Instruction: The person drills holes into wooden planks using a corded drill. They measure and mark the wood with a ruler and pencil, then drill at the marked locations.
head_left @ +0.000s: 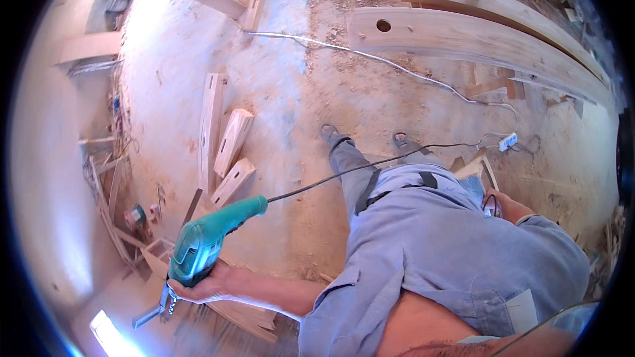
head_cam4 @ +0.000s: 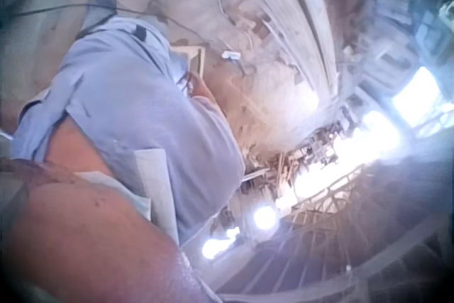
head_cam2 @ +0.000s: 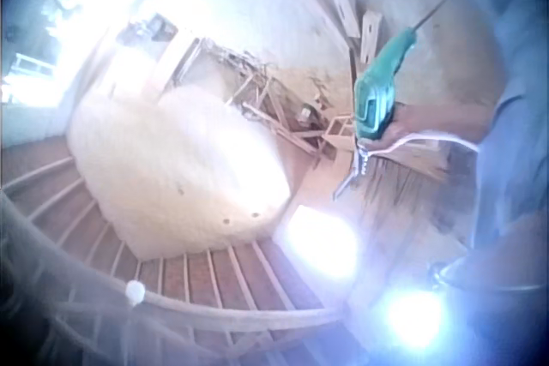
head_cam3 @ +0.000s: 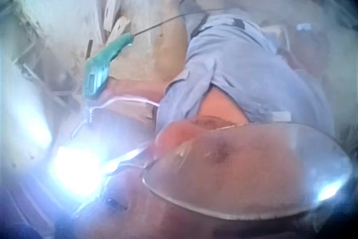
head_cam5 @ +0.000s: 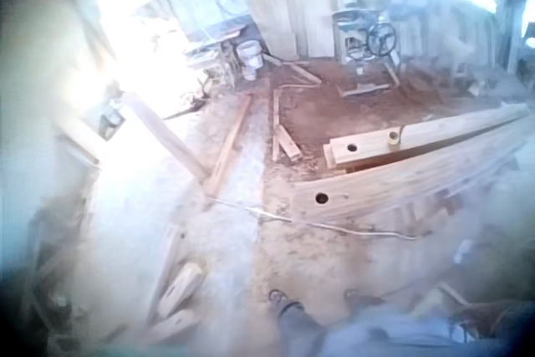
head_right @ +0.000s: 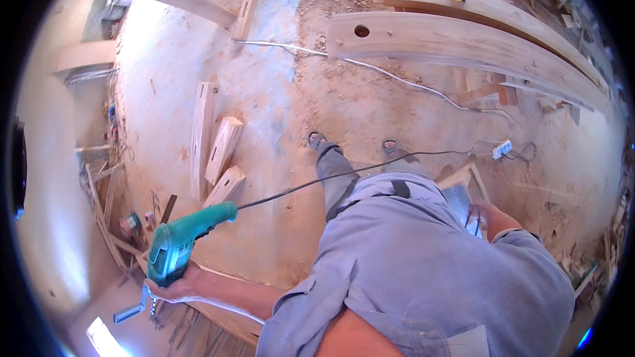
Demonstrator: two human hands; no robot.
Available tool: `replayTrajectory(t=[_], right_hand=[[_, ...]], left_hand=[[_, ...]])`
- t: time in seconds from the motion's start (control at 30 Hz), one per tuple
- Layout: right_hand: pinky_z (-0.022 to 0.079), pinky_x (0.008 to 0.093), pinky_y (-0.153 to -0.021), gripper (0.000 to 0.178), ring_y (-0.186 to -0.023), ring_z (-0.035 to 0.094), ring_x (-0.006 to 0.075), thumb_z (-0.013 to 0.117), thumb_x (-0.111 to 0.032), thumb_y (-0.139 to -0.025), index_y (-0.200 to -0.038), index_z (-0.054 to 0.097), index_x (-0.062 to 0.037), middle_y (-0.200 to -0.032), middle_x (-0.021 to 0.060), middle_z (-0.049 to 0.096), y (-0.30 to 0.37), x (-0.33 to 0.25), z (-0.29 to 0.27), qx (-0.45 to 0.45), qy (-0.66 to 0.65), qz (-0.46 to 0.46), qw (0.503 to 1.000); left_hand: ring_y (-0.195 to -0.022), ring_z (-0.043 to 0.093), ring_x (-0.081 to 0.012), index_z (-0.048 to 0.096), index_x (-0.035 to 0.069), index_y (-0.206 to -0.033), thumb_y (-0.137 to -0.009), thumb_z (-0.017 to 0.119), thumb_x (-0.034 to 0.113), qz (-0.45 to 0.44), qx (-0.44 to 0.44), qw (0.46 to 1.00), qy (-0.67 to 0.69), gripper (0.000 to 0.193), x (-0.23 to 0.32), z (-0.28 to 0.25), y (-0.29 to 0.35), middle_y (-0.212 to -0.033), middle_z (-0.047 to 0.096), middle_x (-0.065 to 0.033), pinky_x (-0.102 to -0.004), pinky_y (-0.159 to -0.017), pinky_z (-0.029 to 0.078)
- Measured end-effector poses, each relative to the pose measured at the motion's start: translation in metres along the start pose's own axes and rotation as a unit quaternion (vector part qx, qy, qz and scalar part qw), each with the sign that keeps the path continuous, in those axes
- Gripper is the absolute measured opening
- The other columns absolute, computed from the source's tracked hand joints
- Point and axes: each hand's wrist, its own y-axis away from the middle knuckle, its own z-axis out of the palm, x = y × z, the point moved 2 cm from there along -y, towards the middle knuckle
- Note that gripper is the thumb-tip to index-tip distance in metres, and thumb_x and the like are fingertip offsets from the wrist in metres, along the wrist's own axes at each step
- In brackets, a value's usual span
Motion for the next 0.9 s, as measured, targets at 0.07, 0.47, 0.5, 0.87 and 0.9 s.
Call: replayTrajectory(t=[0.07,0.47,0.5,0.87,0.9], right_hand=[[0.050,0.0454,-0.060,0.030,-0.071,0.066,0.0258,0.082,-0.014,-0.067,-0.091,0.075,0.0012,-0.082,0.0153,0.071,0.024,-0.076,0.021,0.037,0.007,0.047,0.998],[0.057,0.0477,-0.073,0.032,-0.084,0.074,0.0341,0.071,-0.025,-0.078,-0.087,0.073,0.0061,-0.091,0.0251,0.073,0.001,-0.257,0.243,0.047,-0.245,-0.030,0.968],[0.057,0.0476,-0.073,0.032,-0.084,0.074,0.0343,0.071,-0.025,-0.079,-0.087,0.073,0.0061,-0.091,0.0252,0.073,0.005,-0.277,0.250,0.051,-0.258,-0.023,0.964],[0.057,0.0472,-0.075,0.035,-0.089,0.074,0.0362,0.070,-0.028,-0.083,-0.093,0.073,0.0059,-0.098,0.0265,0.073,-0.024,-0.473,0.337,0.091,-0.433,0.019,0.897],[0.057,0.0471,-0.076,0.035,-0.090,0.074,0.0364,0.070,-0.028,-0.084,-0.094,0.073,0.0059,-0.098,0.0266,0.073,-0.026,-0.497,0.341,0.095,-0.450,0.022,0.888]], left_hand=[[-0.106,0.067,-0.0323,0.063,-0.001,-0.117,-0.078,0.076,0.039,-0.021,-0.062,0.998,-0.014,0.058,-0.031,0.029,-0.042,-0.114,0.067,-0.0171,-0.0494,-0.095,0.055],[-0.107,0.066,-0.0319,0.063,-0.005,-0.116,-0.082,0.073,0.040,-0.218,-0.227,0.947,-0.065,0.057,-0.202,0.229,-0.106,-0.114,0.066,-0.0185,-0.0484,-0.096,0.055],[-0.106,0.066,-0.0311,0.063,-0.005,-0.117,-0.082,0.074,0.041,-0.230,-0.264,0.934,-0.073,0.059,-0.212,0.245,-0.099,-0.113,0.066,-0.0177,-0.0479,-0.093,0.057],[-0.101,0.068,-0.0298,0.065,-0.003,-0.114,-0.081,0.074,0.038,-0.301,-0.529,0.793,-0.039,0.054,-0.303,0.375,-0.077,-0.108,0.068,-0.0176,-0.0488,-0.093,0.057],[-0.101,0.068,-0.0302,0.065,-0.003,-0.114,-0.081,0.074,0.038,-0.305,-0.553,0.775,-0.032,0.053,-0.307,0.390,-0.068,-0.108,0.068,-0.0176,-0.0488,-0.094,0.057]])
